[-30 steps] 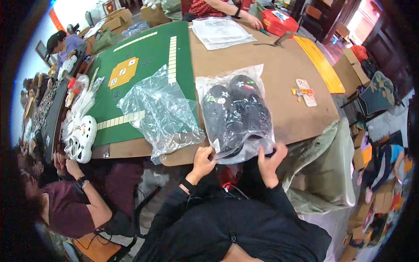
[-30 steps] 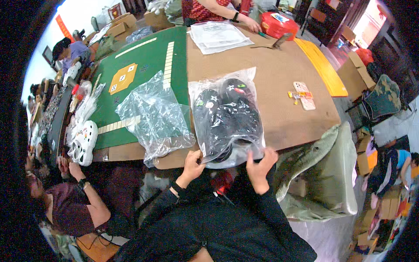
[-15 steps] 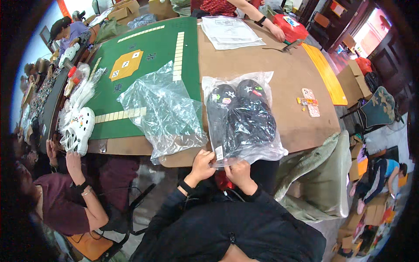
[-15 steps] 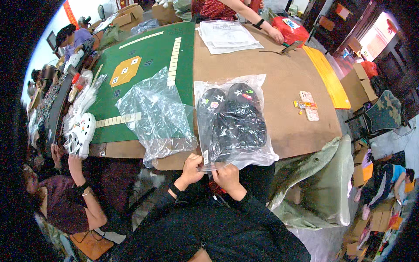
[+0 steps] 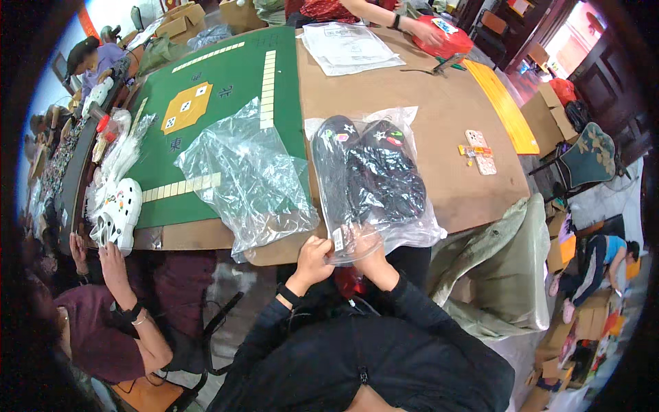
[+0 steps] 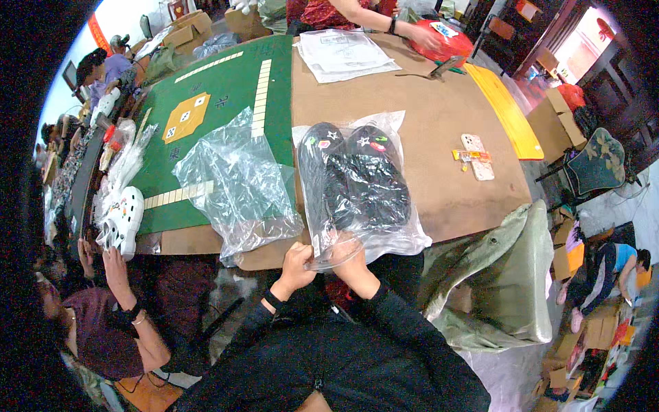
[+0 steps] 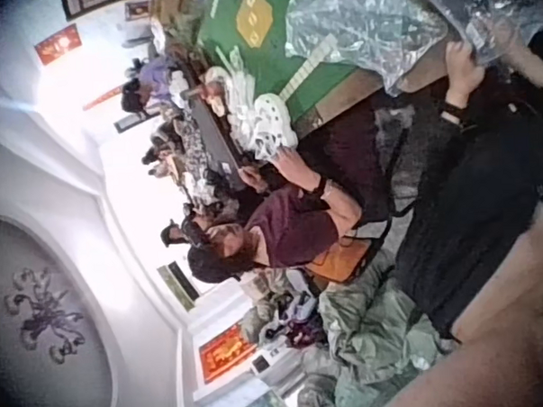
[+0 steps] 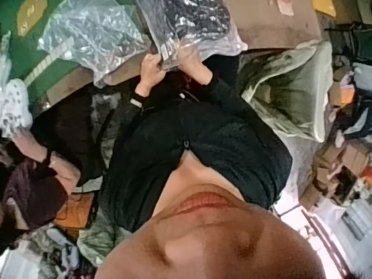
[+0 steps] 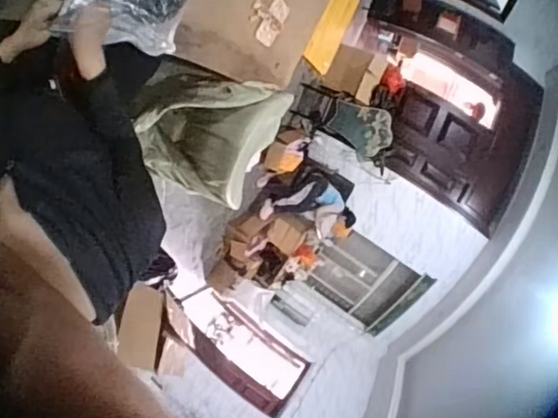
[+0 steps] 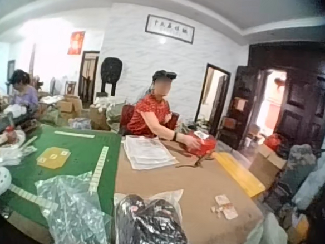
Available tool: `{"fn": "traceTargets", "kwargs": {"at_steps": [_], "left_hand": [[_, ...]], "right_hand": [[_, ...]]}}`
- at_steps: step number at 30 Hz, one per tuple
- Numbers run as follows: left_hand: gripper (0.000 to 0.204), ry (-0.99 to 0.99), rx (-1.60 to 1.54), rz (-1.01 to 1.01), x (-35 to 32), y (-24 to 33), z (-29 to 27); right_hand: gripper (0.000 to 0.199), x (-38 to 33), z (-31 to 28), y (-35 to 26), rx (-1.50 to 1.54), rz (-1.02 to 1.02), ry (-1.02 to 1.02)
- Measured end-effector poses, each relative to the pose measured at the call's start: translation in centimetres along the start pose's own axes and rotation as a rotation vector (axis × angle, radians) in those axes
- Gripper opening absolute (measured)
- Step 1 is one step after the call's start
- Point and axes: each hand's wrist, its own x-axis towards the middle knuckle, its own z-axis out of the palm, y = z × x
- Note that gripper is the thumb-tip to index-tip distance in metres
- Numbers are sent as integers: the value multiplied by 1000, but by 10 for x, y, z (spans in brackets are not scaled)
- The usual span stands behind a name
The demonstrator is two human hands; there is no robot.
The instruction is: Packing clogs into plastic shipping bags.
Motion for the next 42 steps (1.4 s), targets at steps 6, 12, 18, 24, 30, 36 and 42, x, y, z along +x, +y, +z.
{"fn": "traceTargets", "kwargs": {"at_steps": [6, 12, 18, 24, 30, 36, 42], "left_hand": [[21, -33, 46, 53, -1, 1, -2], [22, -26, 59, 42, -2, 0, -2], [23, -41, 66, 48, -1, 1, -2], [26, -110, 53, 146, 3, 4, 3], [33, -216, 115, 258, 17, 23, 16], [30, -171, 149, 199, 13, 22, 21], [20, -104, 164, 171, 13, 39, 10]], "right_hand": [[13, -7, -16, 16, 110, 215, 35], [13, -27, -42, 48, -83, 371, 199], [15, -39, -34, 72, -20, 395, 243], [23, -33, -32, 64, -241, 327, 112], [31, -14, -33, 70, -243, 295, 56], [32, -3, -35, 70, -255, 264, 76], [21, 21, -45, 44, -79, 2, 226]]}}
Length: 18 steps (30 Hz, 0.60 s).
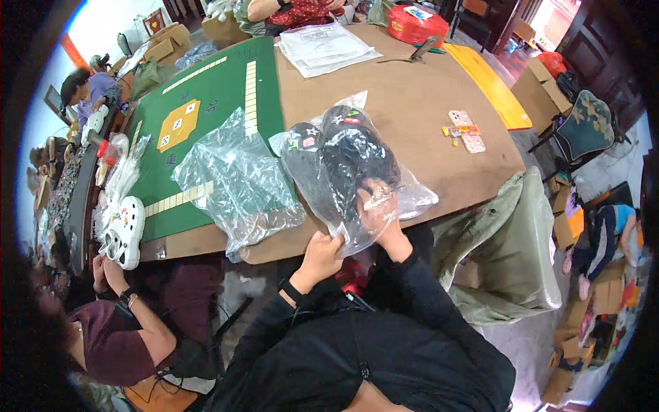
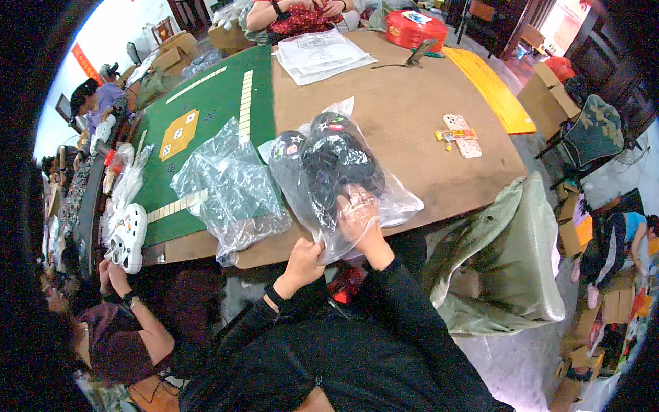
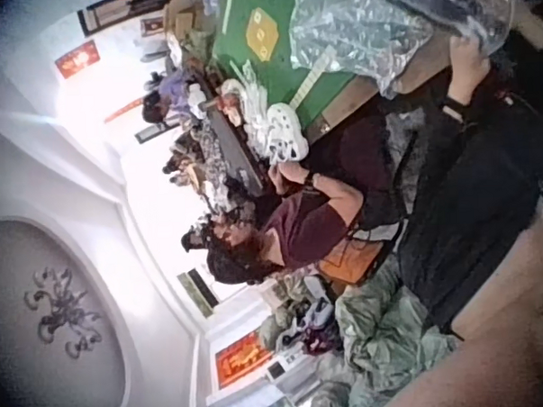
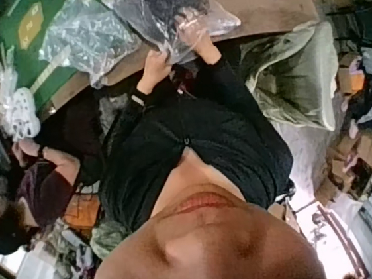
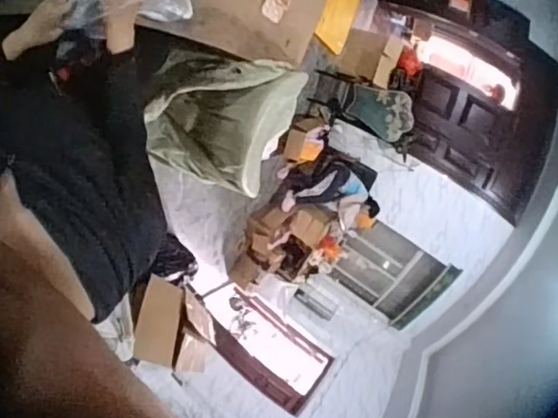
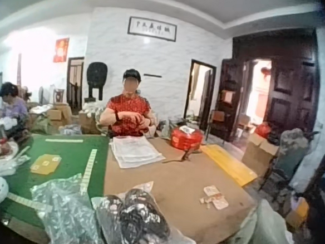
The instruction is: Packing clogs into plastic shipping bags.
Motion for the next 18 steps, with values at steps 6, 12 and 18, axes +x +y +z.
{"fn": "traceTargets", "kwargs": {"at_steps": [6, 12, 18], "left_hand": [[16, 125, 132, -52, 5, -8, -23], [15, 335, 247, -98, 16, -8, -35], [13, 92, 269, -143, 3, -9, -23]], "right_hand": [[34, 35, 0, 14, -255, -142, 98], [64, 31, 7, 43, 80, 592, 14], [73, -40, 23, 67, -44, 495, 252]]}}
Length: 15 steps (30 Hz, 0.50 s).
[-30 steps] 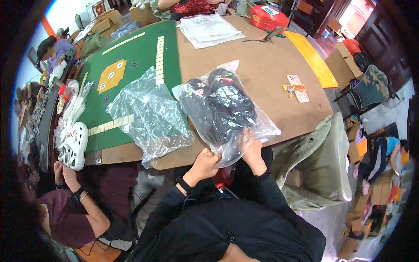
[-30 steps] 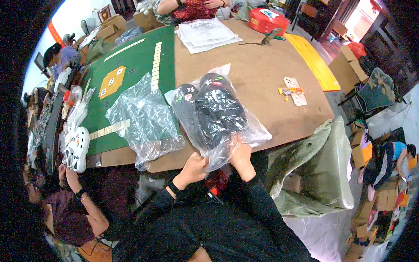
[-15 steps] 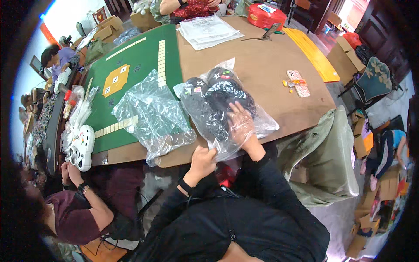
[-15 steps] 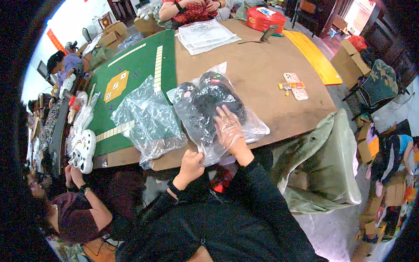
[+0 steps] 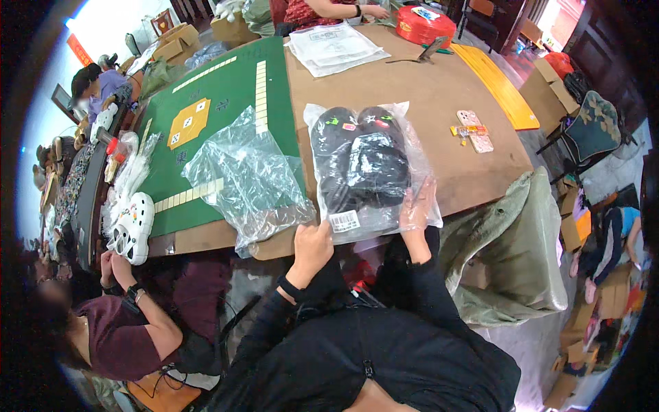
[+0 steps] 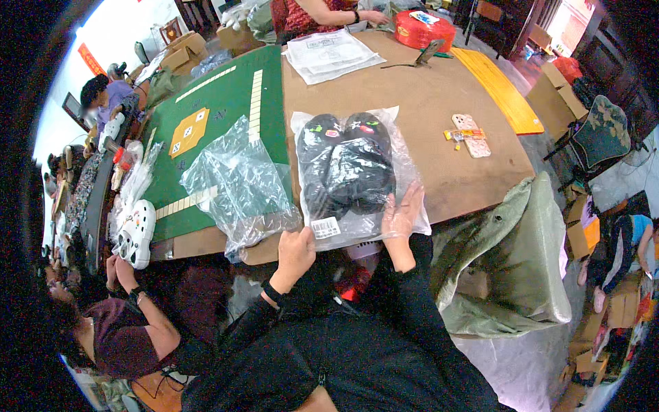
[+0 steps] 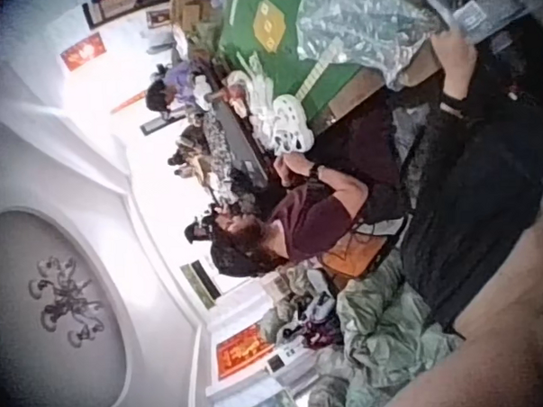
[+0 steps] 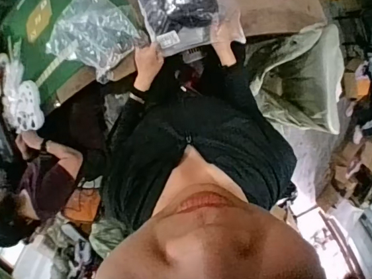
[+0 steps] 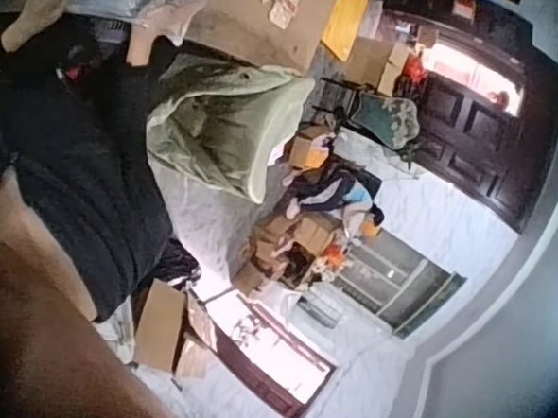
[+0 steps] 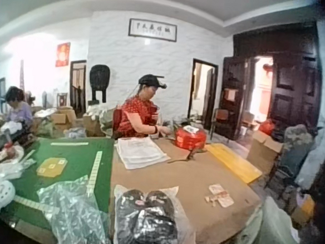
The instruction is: Packing clogs into plastic shipping bags.
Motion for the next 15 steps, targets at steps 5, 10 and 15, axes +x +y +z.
{"fn": "traceTargets", "kwargs": {"at_steps": [5, 10, 15], "left_hand": [[17, -39, 41, -185, -28, -24, 6], [14, -42, -173, -287, -30, -18, -6], [14, -57, -256, -430, -39, -24, -15]], "right_hand": [[70, -36, -42, -24, 9, -140, -165], [71, -51, -55, -25, -32, -136, -246], [69, -52, -60, -17, 171, -107, -265]]}}
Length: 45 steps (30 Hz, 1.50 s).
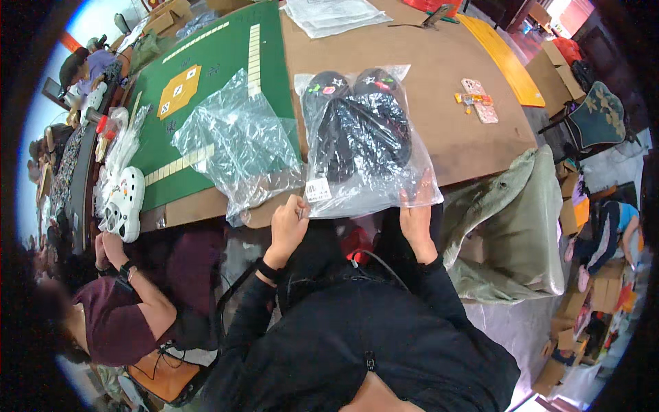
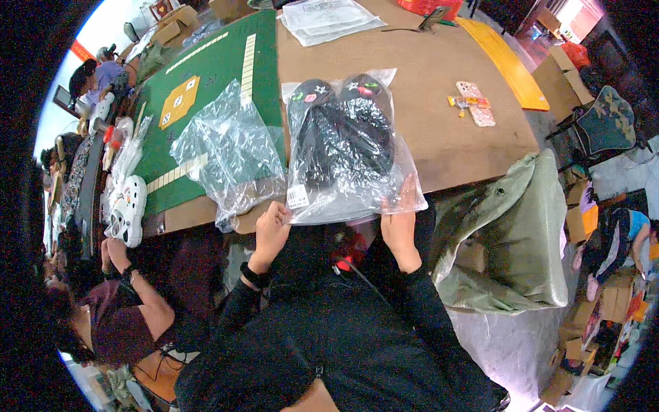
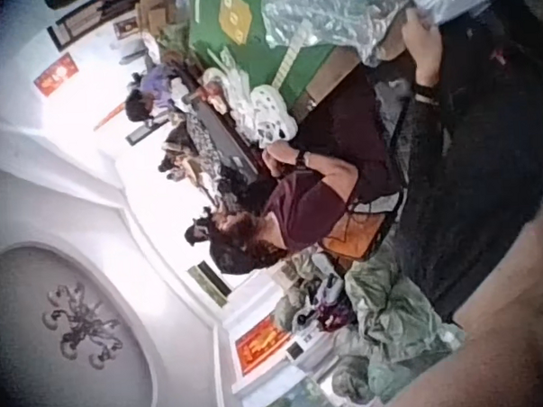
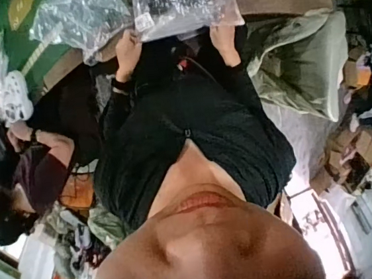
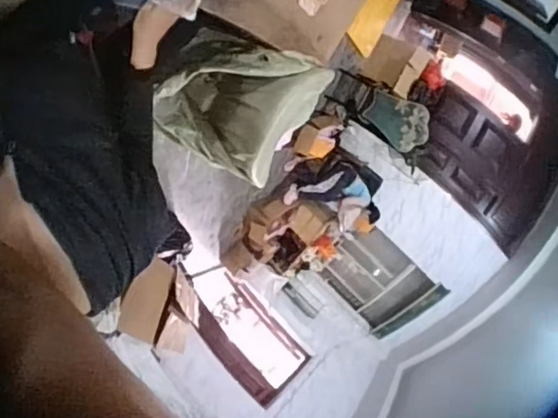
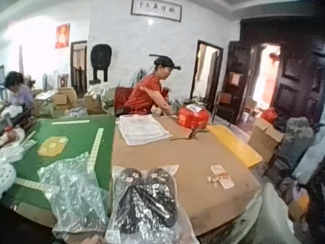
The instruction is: Packing clogs into plastic shipping bags.
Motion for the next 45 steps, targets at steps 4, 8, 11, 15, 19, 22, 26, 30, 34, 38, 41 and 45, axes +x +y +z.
{"fn": "traceTargets", "kwargs": {"at_steps": [4, 8, 11, 15, 19, 22, 26, 30, 34, 38, 41, 45], "left_hand": [[18, -25, -144, -47, -1, 1, -2], [25, -110, -395, -75, -3, -7, -8], [23, -233, -655, -138, -6, -5, -20], [21, -275, -926, -317, -6, -8, -30], [16, -264, -878, -334, -7, -11, -26], [14, -240, -903, -318, -5, -14, -26], [16, -239, -928, -349, -5, -16, -29], [16, -239, -983, -345, -6, -22, -26], [15, -258, -959, -353, -5, -24, -26], [11, -243, -906, -342, -4, -24, -26], [15, -165, -851, -330, -2, -23, -28], [16, 295, -877, -266, 12, -32, -41]], "right_hand": [[65, -4, 1, -4, 80, 39, 28], [61, -13, -6, 3, 112, 20, 4], [53, -20, -15, -1, 177, 33, 8], [40, -30, -18, 6, 353, 131, 110], [33, -32, -20, 3, 502, 222, 205], [28, -28, -21, 4, 609, 370, 315], [26, -21, -25, -5, 654, 501, 423], [26, -18, -36, 13, 586, 519, 505], [26, 0, -46, 16, 599, 529, 483], [21, 2, -53, 15, 581, 625, 114], [20, 0, -54, 22, 490, 552, -74], [20, -9, -47, 13, 614, 560, -313]]}}
